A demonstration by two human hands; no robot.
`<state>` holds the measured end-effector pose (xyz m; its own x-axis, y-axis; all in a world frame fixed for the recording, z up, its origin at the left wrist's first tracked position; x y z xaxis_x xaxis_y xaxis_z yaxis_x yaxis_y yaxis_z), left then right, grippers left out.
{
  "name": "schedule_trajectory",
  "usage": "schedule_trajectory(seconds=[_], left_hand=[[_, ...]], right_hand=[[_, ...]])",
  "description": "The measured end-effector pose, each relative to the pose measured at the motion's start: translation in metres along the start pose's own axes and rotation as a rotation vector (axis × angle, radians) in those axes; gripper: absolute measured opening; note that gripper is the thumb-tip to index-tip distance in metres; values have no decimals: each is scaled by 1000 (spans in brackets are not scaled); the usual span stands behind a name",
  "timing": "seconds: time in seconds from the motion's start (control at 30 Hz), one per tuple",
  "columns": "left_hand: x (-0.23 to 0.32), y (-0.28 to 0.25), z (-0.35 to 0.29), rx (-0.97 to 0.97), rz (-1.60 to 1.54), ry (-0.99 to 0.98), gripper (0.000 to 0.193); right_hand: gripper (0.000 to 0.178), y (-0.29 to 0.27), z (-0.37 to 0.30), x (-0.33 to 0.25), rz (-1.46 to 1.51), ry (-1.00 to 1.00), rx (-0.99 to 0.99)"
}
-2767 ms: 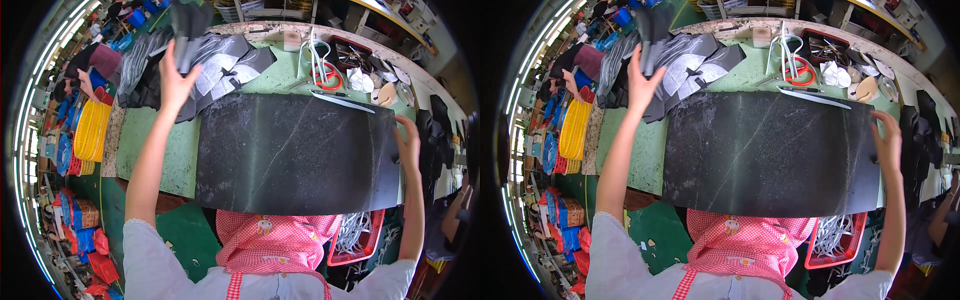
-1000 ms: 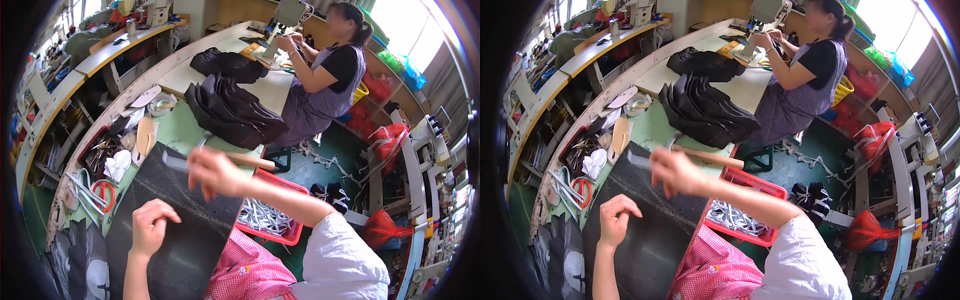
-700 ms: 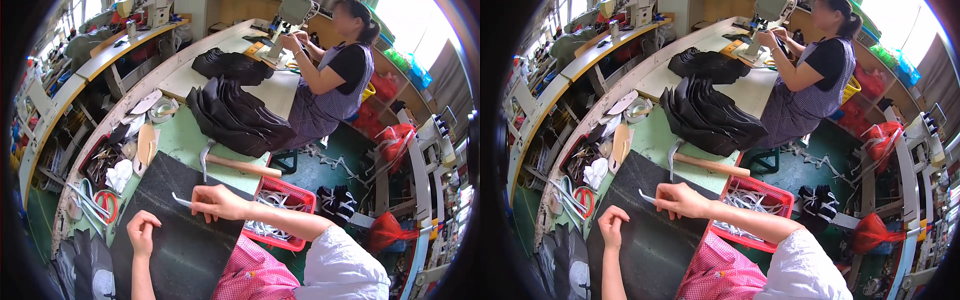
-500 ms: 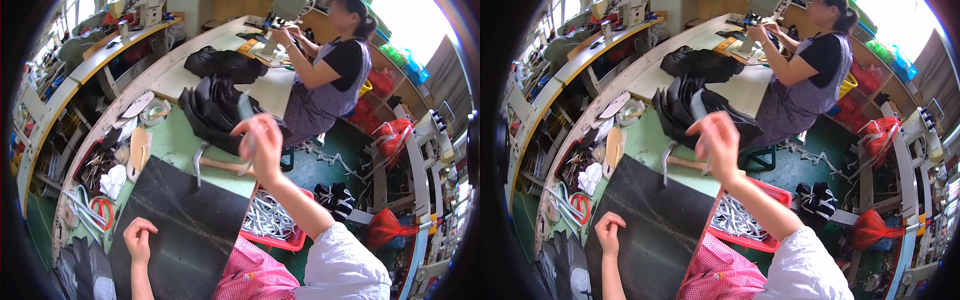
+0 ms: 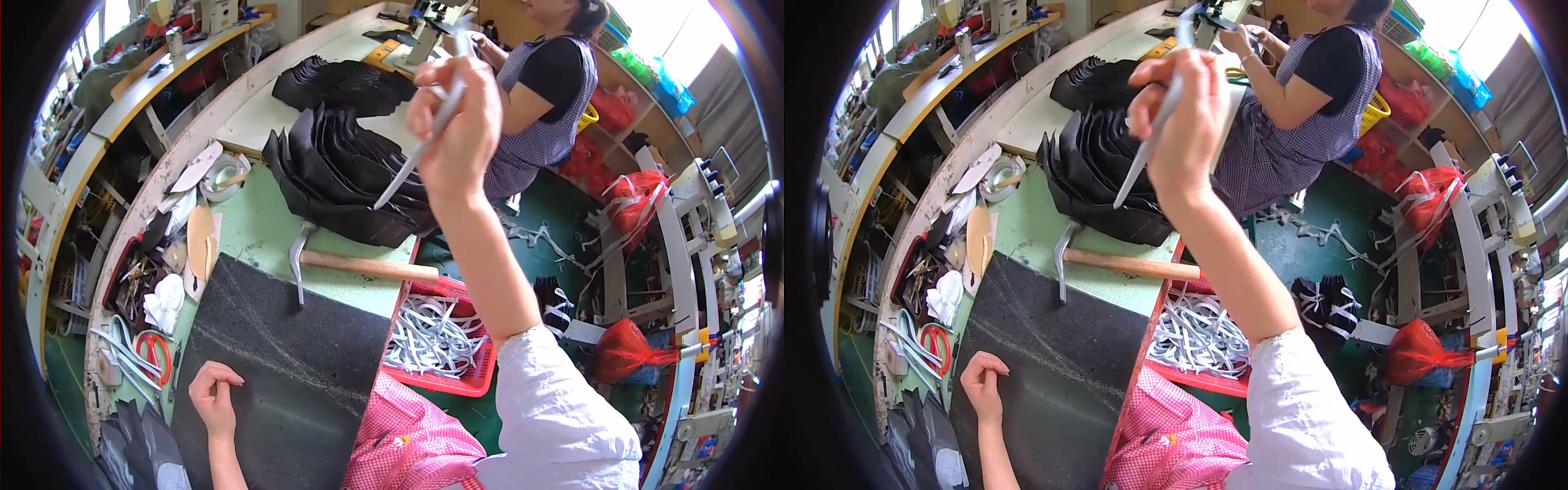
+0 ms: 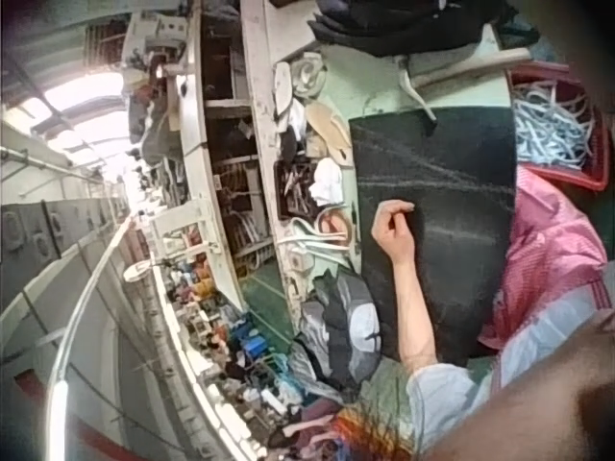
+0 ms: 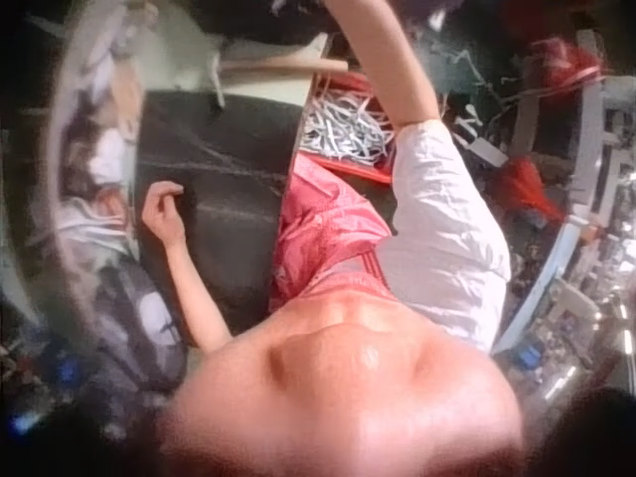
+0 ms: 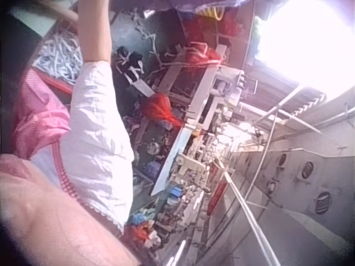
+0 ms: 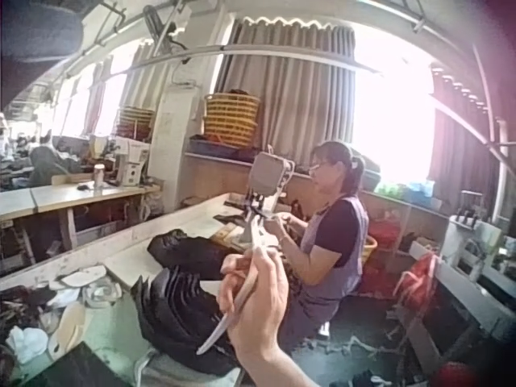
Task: Applying adhesive strips to black shoe components and folding the edges manually on a workbench.
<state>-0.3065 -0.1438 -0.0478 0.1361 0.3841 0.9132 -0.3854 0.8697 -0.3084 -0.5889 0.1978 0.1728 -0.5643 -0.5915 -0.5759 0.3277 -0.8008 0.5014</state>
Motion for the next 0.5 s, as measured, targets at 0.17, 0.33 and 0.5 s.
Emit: schedule_trajectory(seconds=[0.17, 0.33, 0.5], left_hand=[[-2, 0, 0, 14, -7, -15, 21], [4, -1, 4, 18, 22, 14, 21], [4, -10, -5, -115, -167, -424, 18]], right_hand=[[31, 100, -158, 69, -87, 939, -739], [29, 109, -306, 118, -342, 991, -1213], [30, 98, -327, 136, -354, 1141, -1119]])
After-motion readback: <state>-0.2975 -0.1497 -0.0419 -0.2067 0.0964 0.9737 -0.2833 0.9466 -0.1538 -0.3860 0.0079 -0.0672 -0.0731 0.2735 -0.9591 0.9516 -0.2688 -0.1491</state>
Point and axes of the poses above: each hand's wrist, its own z-axis towards the middle knuckle, its own y-axis out of the palm, x = y × z, the point moved 10 cm from there along z, towards the middle knuckle, and after that the axes turned 1 degree about -x, right-handed, at the moved point
